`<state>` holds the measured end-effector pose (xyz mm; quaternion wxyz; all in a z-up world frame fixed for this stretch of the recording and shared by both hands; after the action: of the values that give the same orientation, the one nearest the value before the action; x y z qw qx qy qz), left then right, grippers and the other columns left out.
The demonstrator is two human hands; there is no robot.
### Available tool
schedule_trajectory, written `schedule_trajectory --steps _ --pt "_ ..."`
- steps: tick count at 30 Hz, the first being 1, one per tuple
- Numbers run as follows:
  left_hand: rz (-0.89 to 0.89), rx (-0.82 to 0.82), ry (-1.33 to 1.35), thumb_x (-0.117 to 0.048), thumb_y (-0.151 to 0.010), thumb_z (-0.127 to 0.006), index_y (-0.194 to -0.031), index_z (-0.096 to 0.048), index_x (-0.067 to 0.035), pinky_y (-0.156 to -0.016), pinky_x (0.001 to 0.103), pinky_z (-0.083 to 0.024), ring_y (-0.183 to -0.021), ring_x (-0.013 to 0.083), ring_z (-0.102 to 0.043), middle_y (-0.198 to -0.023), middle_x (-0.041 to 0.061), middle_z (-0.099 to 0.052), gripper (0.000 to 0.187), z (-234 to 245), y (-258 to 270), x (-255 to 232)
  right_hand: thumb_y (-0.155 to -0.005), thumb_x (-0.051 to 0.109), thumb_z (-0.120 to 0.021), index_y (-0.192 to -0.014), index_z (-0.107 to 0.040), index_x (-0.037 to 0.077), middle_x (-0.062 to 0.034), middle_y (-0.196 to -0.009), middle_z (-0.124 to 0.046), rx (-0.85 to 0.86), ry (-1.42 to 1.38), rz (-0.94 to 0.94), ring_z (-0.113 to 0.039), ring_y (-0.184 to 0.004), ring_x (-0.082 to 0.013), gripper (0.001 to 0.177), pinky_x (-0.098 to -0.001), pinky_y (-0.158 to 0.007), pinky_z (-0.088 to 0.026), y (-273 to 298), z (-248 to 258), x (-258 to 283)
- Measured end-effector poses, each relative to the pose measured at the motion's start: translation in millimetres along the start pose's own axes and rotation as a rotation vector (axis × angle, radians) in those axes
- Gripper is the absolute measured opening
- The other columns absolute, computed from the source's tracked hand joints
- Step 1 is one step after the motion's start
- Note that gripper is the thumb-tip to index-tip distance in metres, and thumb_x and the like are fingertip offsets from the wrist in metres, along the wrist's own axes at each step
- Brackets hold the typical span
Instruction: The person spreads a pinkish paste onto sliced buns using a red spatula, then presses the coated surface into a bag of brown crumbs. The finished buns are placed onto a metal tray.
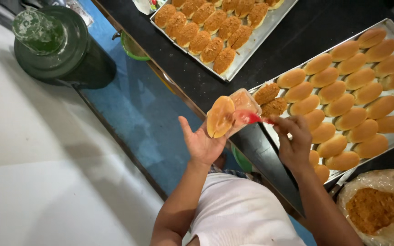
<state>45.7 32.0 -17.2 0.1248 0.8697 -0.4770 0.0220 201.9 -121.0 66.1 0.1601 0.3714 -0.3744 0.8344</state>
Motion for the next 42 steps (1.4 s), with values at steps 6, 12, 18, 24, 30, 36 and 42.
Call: schedule_trajectory --steps 6,12,18,24,30,36,42 --pt "0.086 0.03 -0.006 -0.084 -0.085 -0.053 -0.143 -0.052 0.007 -0.119 0.053 -0.037 -0.137 0.0434 -0.049 -0.145 0.029 -0.053 0.108 -11.9 6.7 17.3 -0.098 0.001 -0.07 -0.113 -0.083 0.012 -0.0108 -0.086 -0.06 -0.01 0.018 0.013 -0.055 -0.07 -0.0271 0.023 -0.0368 -0.072 -0.051 -10.3 -16.4 -13.5" --pt "0.096 0.002 -0.088 -0.094 -0.077 -0.044 -0.142 -0.055 0.002 -0.119 0.055 -0.035 -0.136 0.0429 -0.051 -0.143 0.027 -0.056 0.116 41.7 -2.6 -0.8 -0.1 0.004 -0.07 -0.119 -0.08 0.009 -0.011 -0.091 -0.057 -0.024 0.035 0.071 -0.056 -0.072 -0.0265 0.022 -0.0378 -0.074 -0.05 -10.1 5.7 -19.6" --pt "0.112 0.02 -0.099 -0.095 -0.076 -0.046 -0.142 -0.054 0.002 -0.117 0.056 -0.038 -0.134 0.0444 -0.052 -0.142 0.027 -0.056 0.118 26.7 -4.1 3.8 -0.098 -0.001 -0.07 -0.118 -0.079 0.007 -0.0128 -0.091 -0.056 0.001 -0.034 0.046 -0.056 -0.072 -0.0272 0.023 -0.0393 -0.075 -0.05 -16.5 -11.5 -41.9" --pt "0.089 0.1 -0.19 -0.091 -0.084 -0.04 -0.151 -0.047 0.002 -0.119 0.047 -0.037 -0.14 0.0394 -0.046 -0.15 0.025 -0.05 0.115 -3.9 -0.7 8.2 -0.098 0.005 -0.071 -0.116 -0.082 0.011 -0.0083 -0.089 -0.051 0.02 0.03 0.077 -0.05 -0.07 -0.0223 0.022 -0.0334 -0.073 -0.048 -18.7 -3.5 3.5" --pt "0.106 0.061 -0.16 -0.095 -0.078 -0.042 -0.15 -0.047 -0.001 -0.12 0.053 -0.035 -0.139 0.0431 -0.046 -0.148 0.026 -0.051 0.119 27.2 -8.0 4.6 -0.101 0.002 -0.072 -0.12 -0.078 0.005 -0.0143 -0.093 -0.055 0.005 0.103 0.066 -0.053 -0.071 -0.0267 0.021 -0.0411 -0.073 -0.048 -25.2 5.0 -35.0" --pt "0.026 -0.005 -0.091 -0.09 -0.081 -0.047 -0.15 -0.047 -0.001 -0.122 0.054 -0.032 -0.141 0.0429 -0.045 -0.151 0.024 -0.05 0.113 18.0 -15.3 2.3 -0.103 0.001 -0.064 -0.118 -0.078 0.009 -0.01 -0.08 -0.052 0.029 0.11 -0.018 -0.051 -0.062 -0.0266 0.023 -0.0376 -0.064 -0.046 -13.0 -16.7 16.2" --pt "-0.028 -0.059 -0.057 -0.094 -0.077 -0.046 -0.149 -0.05 -0.006 -0.124 0.059 -0.025 -0.142 0.0427 -0.044 -0.15 0.021 -0.052 0.113 6.2 -16.8 3.2 -0.095 0.004 -0.065 -0.113 -0.081 0.016 -0.0066 -0.075 -0.05 0.143 0.142 0.02 -0.052 -0.06 -0.0296 0.027 -0.0356 -0.06 -0.046 32.5 -44.2 26.8"
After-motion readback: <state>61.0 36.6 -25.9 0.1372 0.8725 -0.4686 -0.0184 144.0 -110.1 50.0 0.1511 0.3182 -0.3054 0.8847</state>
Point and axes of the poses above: each hand's wrist, its own y-axis away from the middle knuckle, its own z-axis out of the back of the hand, x = y × z, the point moved 7 cm from there along -y, towards the middle knuckle
